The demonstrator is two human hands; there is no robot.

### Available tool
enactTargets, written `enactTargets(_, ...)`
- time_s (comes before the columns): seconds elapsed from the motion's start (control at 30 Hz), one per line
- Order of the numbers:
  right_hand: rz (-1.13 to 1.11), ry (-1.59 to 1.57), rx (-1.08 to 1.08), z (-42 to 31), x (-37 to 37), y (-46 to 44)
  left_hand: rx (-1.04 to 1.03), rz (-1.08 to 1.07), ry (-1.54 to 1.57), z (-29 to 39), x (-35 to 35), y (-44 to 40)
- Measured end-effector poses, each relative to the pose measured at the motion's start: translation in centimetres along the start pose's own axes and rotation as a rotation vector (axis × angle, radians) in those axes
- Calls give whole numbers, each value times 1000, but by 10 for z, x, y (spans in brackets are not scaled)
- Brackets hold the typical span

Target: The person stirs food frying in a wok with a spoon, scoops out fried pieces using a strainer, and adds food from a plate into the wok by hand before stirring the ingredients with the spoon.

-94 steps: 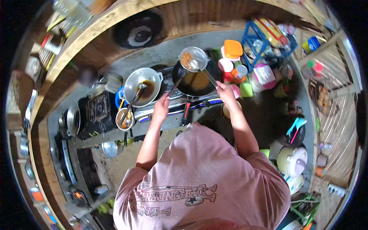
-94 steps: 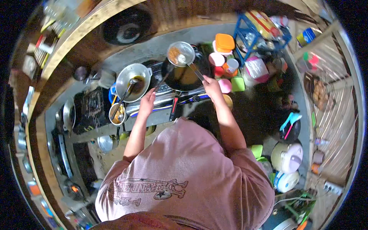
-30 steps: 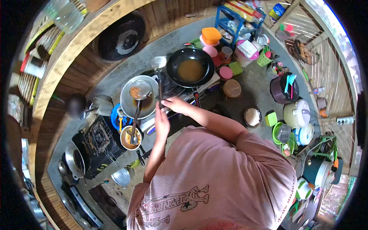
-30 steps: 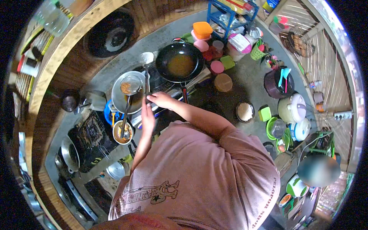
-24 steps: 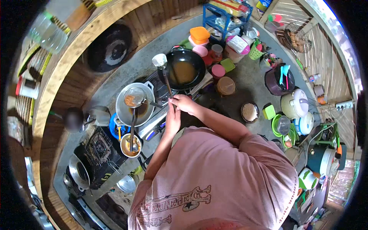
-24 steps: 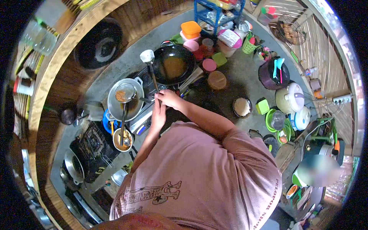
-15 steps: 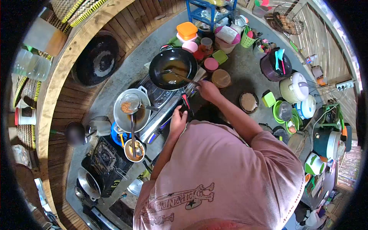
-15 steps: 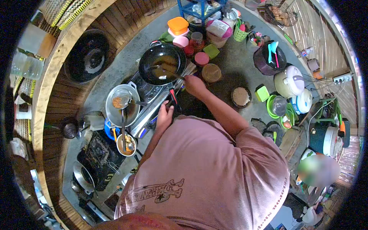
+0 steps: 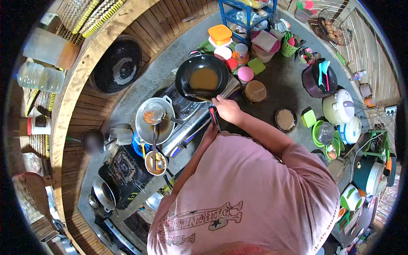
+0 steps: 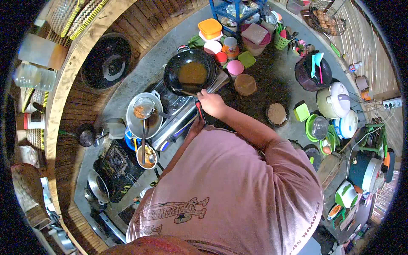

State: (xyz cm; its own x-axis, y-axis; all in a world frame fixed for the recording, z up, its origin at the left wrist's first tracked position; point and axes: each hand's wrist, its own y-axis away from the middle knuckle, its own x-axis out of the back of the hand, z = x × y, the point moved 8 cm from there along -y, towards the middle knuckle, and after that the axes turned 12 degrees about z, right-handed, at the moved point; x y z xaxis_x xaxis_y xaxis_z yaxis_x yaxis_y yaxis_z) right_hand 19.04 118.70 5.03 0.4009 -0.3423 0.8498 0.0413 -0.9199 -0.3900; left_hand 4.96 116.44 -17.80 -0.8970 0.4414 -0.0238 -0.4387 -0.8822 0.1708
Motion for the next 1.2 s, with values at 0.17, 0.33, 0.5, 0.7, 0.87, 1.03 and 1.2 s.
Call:
enactTargets(0.17, -2, 43, -141, 47, 20, -1, 1, 89, -209, -1, 2, 19)
enactTargets(0.33, -4, 6, 2, 33, 37, -20, 107, 197, -349, 49, 0, 31)
enactTargets(0.5, -13, -81, -118, 72, 17, -11, 445, 353, 18, 26, -4, 44)
enactTargets(0.7, -90, 98, -49, 122, 93, -27, 320, 433, -11, 54, -19, 46)
enactTargets(0.87, -265, 133, 15, 154, 78, -53, 363, 469, -224, 67, -20, 48)
enactTargets(1.03, -126, -23, -45, 166, 52, -66, 354, 547, -335, 70, -17, 57)
enactTargets(1.2, -192, -101, -214, 190, 44, -83, 390, 665, -457, 71, -4, 68)
